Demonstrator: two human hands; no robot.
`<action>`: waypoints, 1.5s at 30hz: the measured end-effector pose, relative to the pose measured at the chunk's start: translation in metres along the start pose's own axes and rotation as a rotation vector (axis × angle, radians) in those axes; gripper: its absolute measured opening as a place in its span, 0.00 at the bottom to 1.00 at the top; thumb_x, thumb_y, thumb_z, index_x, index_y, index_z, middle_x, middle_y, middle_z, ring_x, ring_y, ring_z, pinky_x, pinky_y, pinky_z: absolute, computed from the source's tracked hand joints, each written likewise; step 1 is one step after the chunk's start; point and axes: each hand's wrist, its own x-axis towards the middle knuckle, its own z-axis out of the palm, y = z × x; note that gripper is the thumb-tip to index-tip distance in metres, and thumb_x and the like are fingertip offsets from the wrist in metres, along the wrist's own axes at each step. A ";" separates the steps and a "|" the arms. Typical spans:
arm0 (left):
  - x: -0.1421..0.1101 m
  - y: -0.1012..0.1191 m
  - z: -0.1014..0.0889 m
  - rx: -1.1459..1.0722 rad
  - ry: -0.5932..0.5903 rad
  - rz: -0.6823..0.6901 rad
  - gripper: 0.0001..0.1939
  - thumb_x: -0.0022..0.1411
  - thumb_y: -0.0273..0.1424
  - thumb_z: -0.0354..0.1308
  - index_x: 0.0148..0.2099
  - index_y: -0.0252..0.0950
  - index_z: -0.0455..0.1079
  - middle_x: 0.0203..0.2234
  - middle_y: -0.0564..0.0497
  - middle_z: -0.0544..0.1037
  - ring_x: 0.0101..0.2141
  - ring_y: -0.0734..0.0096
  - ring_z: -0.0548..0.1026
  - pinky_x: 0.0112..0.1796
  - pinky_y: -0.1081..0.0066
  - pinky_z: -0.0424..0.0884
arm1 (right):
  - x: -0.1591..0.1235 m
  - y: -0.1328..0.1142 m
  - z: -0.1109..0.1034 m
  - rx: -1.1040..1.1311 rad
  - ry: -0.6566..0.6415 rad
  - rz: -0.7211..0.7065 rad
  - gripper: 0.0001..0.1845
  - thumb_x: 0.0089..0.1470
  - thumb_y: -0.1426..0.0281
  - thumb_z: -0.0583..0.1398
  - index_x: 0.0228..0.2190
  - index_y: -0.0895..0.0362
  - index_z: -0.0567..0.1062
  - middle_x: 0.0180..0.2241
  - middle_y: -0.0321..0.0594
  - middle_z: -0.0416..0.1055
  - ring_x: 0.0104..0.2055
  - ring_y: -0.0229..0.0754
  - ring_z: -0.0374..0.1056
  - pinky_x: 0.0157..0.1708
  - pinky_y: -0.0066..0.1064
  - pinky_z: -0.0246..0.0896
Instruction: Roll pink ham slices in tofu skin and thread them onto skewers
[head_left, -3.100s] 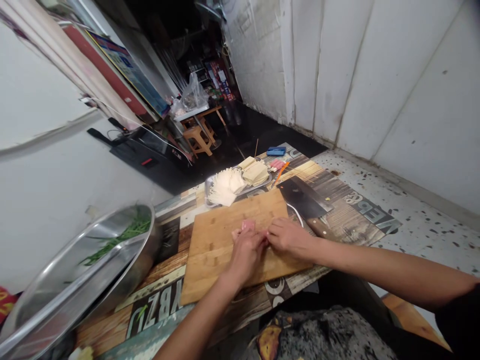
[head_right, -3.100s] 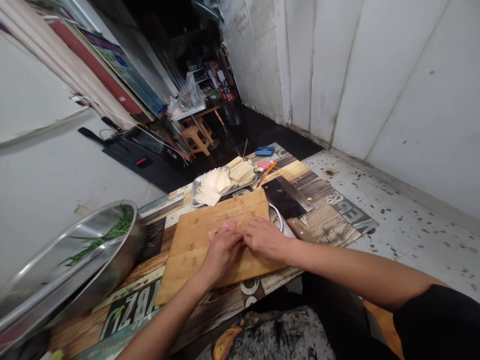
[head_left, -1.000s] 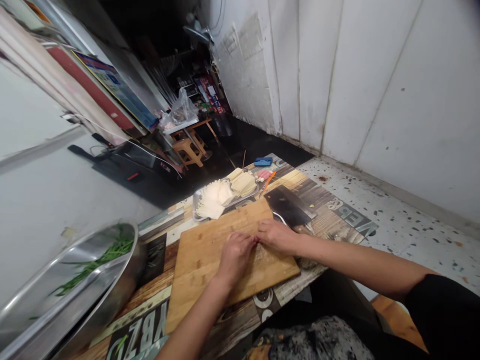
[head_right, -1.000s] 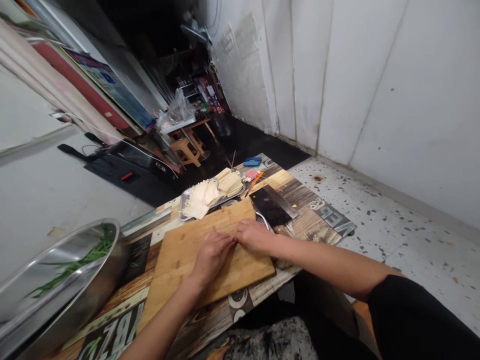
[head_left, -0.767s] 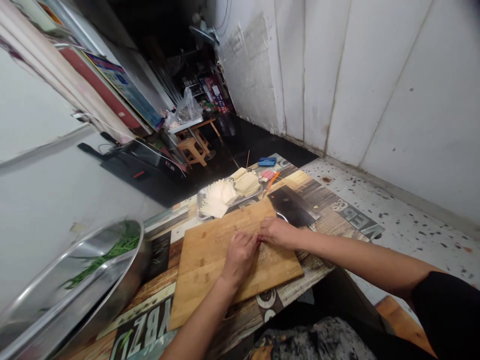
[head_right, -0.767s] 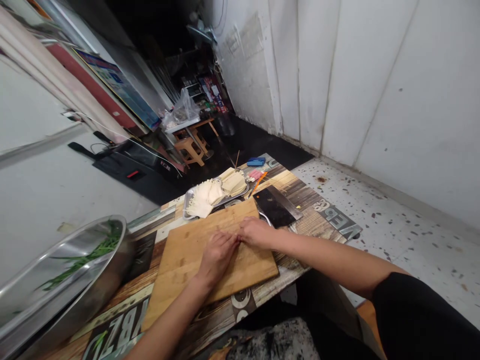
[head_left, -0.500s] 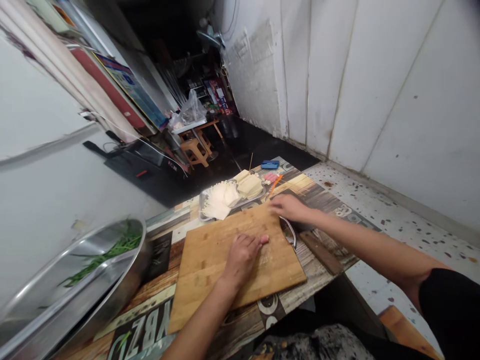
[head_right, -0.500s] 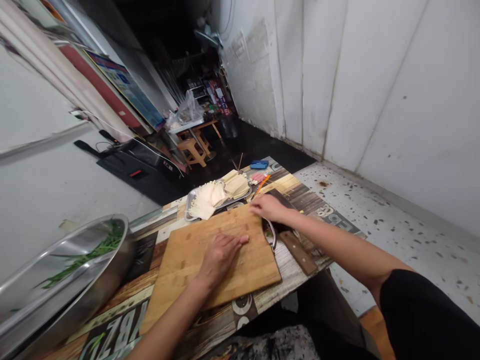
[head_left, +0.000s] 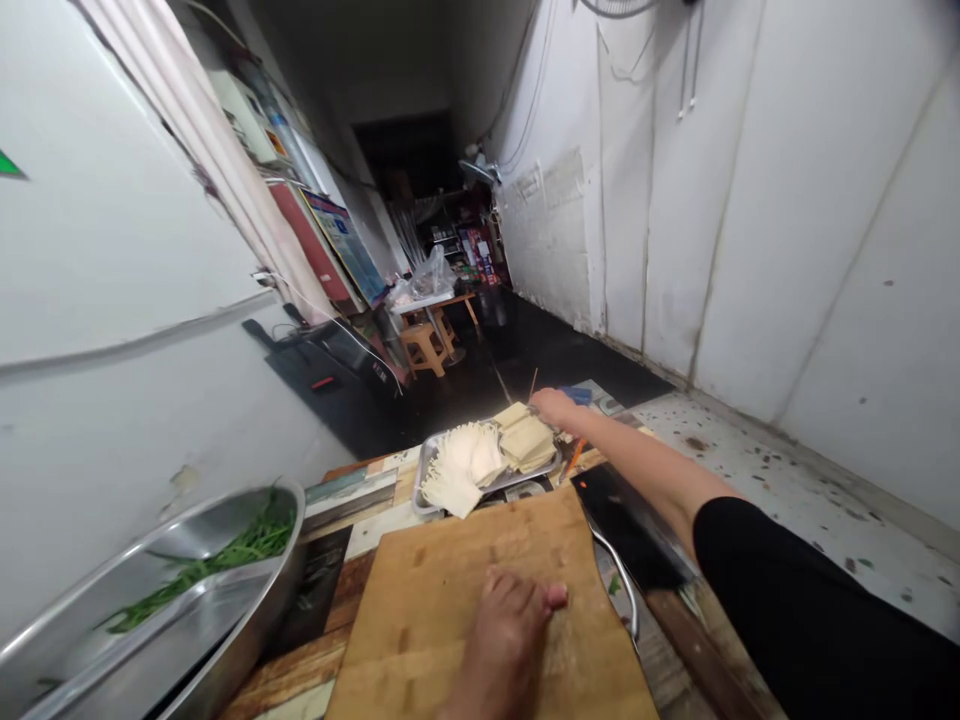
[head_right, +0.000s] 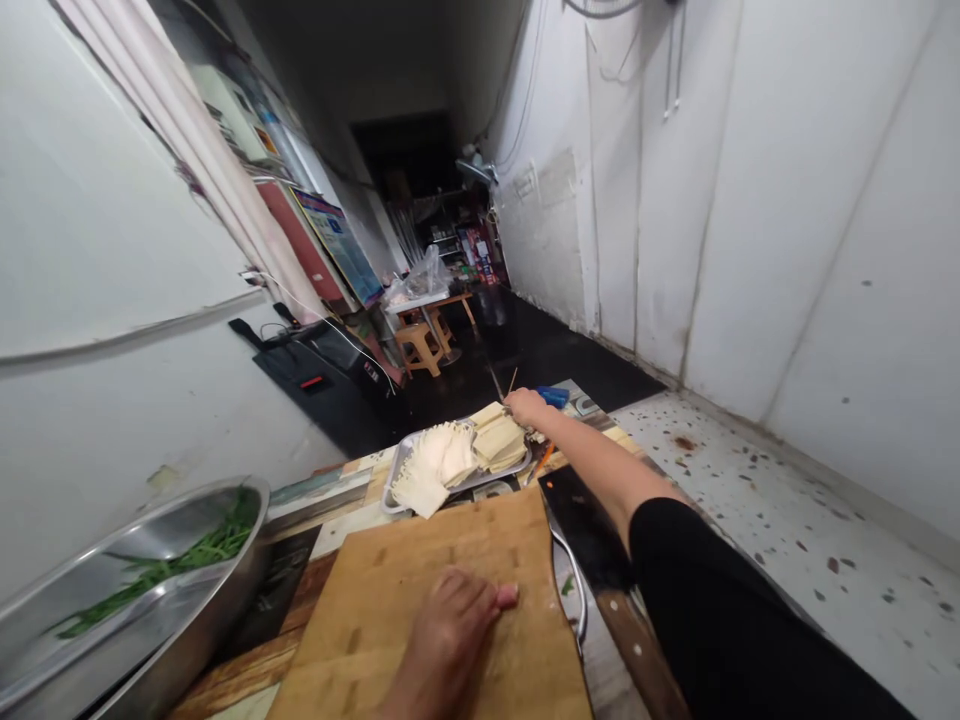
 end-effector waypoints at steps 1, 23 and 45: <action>0.000 -0.002 0.003 0.023 0.030 0.016 0.12 0.68 0.27 0.44 0.35 0.36 0.67 0.26 0.51 0.73 0.29 0.67 0.70 0.38 0.62 0.66 | 0.016 0.000 0.004 -0.020 -0.002 -0.001 0.20 0.53 0.74 0.56 0.49 0.59 0.72 0.52 0.49 0.67 0.55 0.48 0.59 0.49 0.32 0.56; -0.003 -0.006 0.010 -0.001 0.105 0.038 0.09 0.66 0.24 0.46 0.35 0.36 0.65 0.25 0.52 0.72 0.28 0.67 0.68 0.39 0.62 0.63 | -0.008 0.016 -0.058 -0.171 0.009 -0.016 0.16 0.55 0.68 0.54 0.39 0.55 0.80 0.41 0.44 0.75 0.43 0.43 0.68 0.35 0.27 0.56; -0.013 0.006 0.001 0.025 -0.126 -0.128 0.11 0.67 0.32 0.47 0.44 0.40 0.71 0.32 0.50 0.75 0.38 0.66 0.69 0.41 0.63 0.60 | -0.297 -0.096 -0.025 0.393 0.556 -0.123 0.18 0.59 0.61 0.52 0.44 0.54 0.76 0.29 0.40 0.77 0.27 0.42 0.73 0.27 0.28 0.69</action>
